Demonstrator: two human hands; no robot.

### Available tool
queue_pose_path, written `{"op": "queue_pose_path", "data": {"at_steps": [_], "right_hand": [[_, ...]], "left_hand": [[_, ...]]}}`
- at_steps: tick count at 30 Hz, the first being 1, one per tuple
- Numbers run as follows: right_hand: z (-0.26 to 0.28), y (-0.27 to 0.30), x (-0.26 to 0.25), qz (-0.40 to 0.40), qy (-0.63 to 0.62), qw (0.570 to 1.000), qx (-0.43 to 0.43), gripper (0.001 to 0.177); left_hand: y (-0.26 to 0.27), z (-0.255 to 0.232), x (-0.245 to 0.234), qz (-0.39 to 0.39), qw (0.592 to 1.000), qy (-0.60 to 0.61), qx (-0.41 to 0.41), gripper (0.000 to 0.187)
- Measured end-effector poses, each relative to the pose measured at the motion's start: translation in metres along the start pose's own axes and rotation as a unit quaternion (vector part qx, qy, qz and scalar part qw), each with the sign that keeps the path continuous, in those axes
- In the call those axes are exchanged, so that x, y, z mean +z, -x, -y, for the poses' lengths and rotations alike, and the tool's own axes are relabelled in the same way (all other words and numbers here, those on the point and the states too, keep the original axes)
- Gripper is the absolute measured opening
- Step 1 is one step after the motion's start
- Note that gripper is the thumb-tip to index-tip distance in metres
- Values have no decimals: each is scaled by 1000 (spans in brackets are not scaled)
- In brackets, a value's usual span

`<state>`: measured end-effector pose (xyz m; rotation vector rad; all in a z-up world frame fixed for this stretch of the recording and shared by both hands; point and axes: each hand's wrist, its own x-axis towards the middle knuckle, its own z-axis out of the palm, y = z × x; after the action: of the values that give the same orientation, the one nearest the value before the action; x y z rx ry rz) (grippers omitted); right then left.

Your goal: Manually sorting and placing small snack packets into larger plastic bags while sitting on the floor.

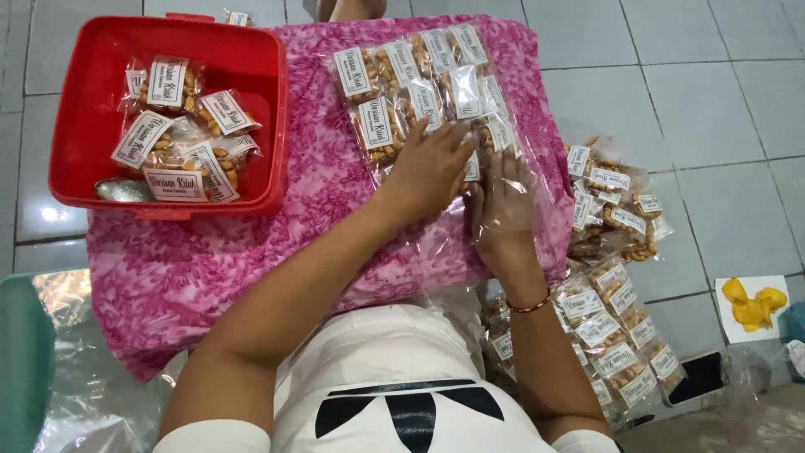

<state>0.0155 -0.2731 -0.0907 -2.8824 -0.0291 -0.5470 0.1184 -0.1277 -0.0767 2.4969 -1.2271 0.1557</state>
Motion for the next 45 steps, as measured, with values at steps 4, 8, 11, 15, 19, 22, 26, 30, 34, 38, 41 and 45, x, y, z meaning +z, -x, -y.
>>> {"op": "queue_pose_path", "data": {"at_steps": [4,8,11,15,19,22,26,30,34,38,41,45], "right_hand": [[18,-5,-22,78,-50,993,66,60],[19,-6,-29,119,-43,989,77,58],[16,-4,-33,38,-67,997,23,57],[4,-1,-20,42,-18,999,11,55],[12,0,-29,32,-71,997,-3,51],[12,0,-27,16,-102,995,-6,52],[23,-6,-38,21,-64,998,1,50],[21,-9,-36,-4,-67,998,-10,46],[7,0,-26,89,-31,994,47,59],[20,-6,-52,100,-107,987,64,42],[18,-4,-55,188,-62,974,113,61],[12,14,-56,184,-69,977,79,59]], "left_hand": [[-42,17,4,-42,999,-18,-9,41],[-66,34,8,41,997,-40,-42,56],[-67,41,18,49,997,-53,-39,56],[-65,42,18,51,994,-88,-34,55],[-63,46,32,13,994,-102,-26,53],[-63,47,29,16,995,-95,-15,51],[-64,45,25,32,996,-86,-15,52],[-69,44,14,64,996,-44,-40,55],[-68,34,-13,96,993,-28,-62,59],[-64,34,-43,17,998,12,-66,53],[-46,32,-73,-59,997,7,-41,49],[-8,33,-103,-137,990,28,-20,47]]}}
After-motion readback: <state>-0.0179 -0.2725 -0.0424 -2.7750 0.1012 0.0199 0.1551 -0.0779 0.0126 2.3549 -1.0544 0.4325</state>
